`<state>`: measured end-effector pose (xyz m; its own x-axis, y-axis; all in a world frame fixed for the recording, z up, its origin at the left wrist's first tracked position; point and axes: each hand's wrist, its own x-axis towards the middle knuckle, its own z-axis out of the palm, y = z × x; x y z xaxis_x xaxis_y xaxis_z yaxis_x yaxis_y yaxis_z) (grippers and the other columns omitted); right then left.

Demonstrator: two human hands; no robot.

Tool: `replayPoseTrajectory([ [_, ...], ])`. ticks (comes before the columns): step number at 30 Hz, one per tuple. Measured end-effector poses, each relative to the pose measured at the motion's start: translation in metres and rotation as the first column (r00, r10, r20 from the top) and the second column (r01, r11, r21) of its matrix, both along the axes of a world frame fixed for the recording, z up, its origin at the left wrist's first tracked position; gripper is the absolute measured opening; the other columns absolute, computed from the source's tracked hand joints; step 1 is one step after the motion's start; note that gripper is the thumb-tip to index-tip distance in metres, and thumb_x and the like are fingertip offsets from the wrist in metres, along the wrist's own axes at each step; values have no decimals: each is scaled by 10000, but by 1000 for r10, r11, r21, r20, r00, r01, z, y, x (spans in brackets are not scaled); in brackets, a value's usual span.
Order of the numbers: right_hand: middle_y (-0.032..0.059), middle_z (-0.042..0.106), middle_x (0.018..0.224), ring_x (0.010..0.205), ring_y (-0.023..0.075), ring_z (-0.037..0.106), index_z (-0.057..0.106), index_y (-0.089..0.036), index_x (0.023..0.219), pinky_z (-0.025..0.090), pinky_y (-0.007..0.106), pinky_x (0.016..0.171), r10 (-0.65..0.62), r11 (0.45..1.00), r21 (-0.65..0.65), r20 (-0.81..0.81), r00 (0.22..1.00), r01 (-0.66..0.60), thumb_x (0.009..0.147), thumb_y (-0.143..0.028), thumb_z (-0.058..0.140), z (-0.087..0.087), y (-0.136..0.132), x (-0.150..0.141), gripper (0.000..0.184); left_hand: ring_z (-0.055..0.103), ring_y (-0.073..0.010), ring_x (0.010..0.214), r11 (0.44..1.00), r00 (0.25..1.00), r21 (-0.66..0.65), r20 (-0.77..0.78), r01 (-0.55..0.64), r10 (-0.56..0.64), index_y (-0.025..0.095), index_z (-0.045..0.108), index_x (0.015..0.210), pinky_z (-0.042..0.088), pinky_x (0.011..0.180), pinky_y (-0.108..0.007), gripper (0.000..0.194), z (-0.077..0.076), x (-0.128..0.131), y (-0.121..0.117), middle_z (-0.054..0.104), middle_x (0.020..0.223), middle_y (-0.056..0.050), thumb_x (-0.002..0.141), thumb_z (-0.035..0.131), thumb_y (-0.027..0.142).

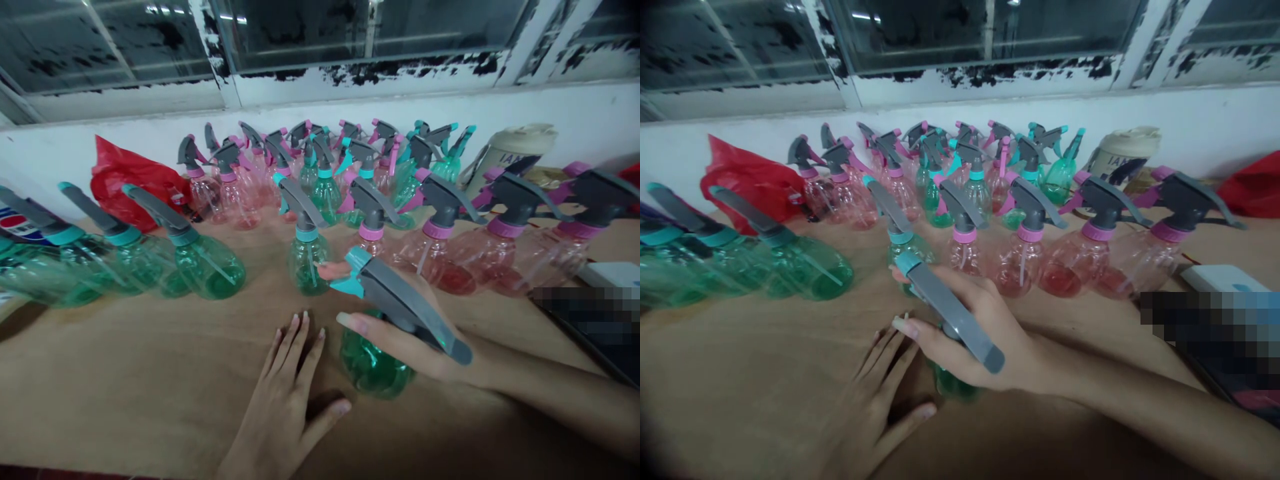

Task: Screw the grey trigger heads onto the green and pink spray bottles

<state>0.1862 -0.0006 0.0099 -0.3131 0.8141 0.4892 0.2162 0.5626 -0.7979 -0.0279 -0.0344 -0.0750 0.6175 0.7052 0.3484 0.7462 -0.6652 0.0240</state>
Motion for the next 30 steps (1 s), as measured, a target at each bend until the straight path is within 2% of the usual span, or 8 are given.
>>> replayPoseTrajectory([
  [4,44,672,1183,1063,192,640,584,-228,1219,478,334,974,-13,1000,-4,-13,1000,13,825,-250,647,-1,-1,1,399,269,-357,1388,1000,1000,2,-12,5,-5,121,233,1479,408,1019,-537,775,-1,0,0,311,1511,-193,888,540,517],
  [9,37,681,1166,1067,197,641,595,-251,1187,509,336,928,-16,1000,-6,3,1000,16,826,-262,645,1,-1,1,365,276,-356,1385,1000,1000,-30,13,3,-2,143,210,1490,400,1023,-549,783,-2,1,0,310,1514,-180,886,549,508],
  [17,35,700,1098,997,184,664,598,-223,1174,533,306,870,-20,1000,6,33,999,20,816,-248,640,5,-1,1,361,279,-359,1383,1000,1000,-25,26,11,-10,137,195,1496,393,1032,-546,795,-2,0,0,288,1524,-178,885,558,492],
  [23,41,688,1144,1043,183,649,603,-207,1167,518,301,901,-9,1000,-1,1,1000,9,815,-225,634,5,-1,0,354,287,-349,1382,1000,1000,-19,17,-2,2,155,181,1500,392,1037,-534,811,0,0,-1,304,1518,-174,880,551,525],
  [28,34,703,1036,878,187,680,610,-217,1134,525,354,874,-17,1000,-12,42,999,18,822,-252,625,4,-1,1,315,294,-352,1378,1000,1000,-21,18,4,-4,146,205,1493,400,1026,-541,788,2,1,0,320,1510,-178,883,560,497],
  [30,26,693,1020,895,187,671,611,-235,1093,519,361,881,-23,1000,-8,36,999,24,830,-264,619,3,0,1,264,302,-358,1374,1000,1000,-30,22,4,-3,148,200,1496,401,1023,-545,792,2,1,-1,316,1511,-179,883,560,497],
])
